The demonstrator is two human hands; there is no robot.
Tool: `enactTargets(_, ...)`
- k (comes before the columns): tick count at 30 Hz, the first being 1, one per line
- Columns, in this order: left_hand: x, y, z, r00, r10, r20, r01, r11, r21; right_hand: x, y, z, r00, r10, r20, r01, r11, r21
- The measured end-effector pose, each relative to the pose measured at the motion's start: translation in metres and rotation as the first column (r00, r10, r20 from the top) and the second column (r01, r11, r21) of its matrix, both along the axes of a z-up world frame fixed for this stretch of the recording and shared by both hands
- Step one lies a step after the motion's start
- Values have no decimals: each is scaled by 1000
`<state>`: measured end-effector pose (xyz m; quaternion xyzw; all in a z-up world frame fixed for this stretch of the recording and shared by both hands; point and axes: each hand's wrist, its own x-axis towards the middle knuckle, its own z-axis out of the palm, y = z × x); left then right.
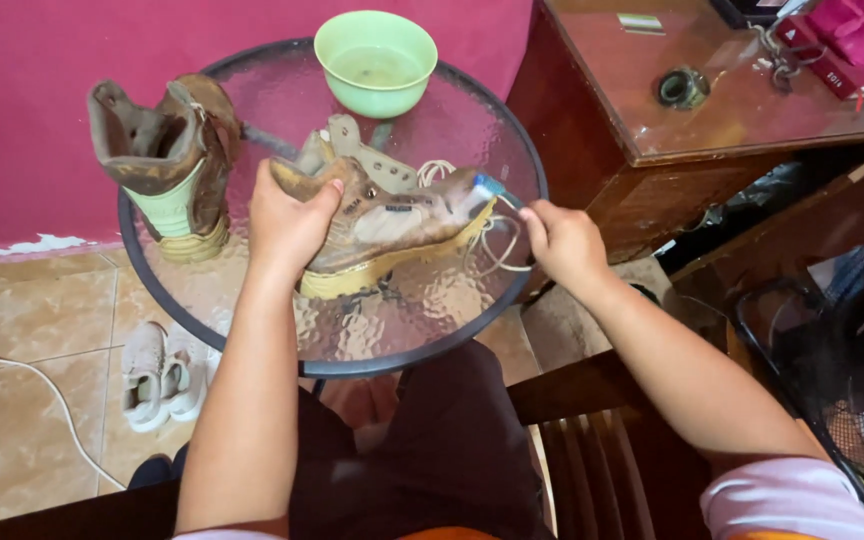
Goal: Cleaning a pair of boots using a toothbrush and a bowl of cleaning solution
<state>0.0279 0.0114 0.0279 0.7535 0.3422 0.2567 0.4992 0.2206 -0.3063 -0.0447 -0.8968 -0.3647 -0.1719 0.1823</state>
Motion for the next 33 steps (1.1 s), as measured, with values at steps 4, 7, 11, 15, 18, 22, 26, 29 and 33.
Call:
enactTargets(4,4,7,-5,1000,-2,-10,2,1000,27,-30,15,-7,979,191,-63,-188,980,62)
enactTargets(7,0,2,-6,1000,3,-17,-3,1000,13,-32,10,9,996,74,-57,-70,995,69)
enactTargets(11,6,7,-1,1000,4,-14,-4,1000,11,-32,17,19,990,111,-90,-105,992,67)
enactTargets(15,4,6,-6,1000,-2,-30,1,1000,-5,-32,17,-1,996,86,20,-85,996,-22)
enactTargets(18,6,3,-5,999,0,-50,-1,1000,-4,-16,5,-7,992,116,52,-114,992,-46)
enactTargets(22,5,1,0,999,6,-53,-5,1000,15,-14,4,-5,997,71,39,-71,997,1)
enactTargets(26,0,-2,-6,999,19,-51,-18,999,27,6,-8,-21,995,78,62,-76,996,-45)
enactTargets(29,1,0,-8,999,26,-31,-25,999,27,-7,-5,-33,999,43,-7,-44,998,-47)
enactTargets(33,3,1,-9,1000,29,-4,-29,999,40,23,-6,-18,999,-19,27,19,999,-33)
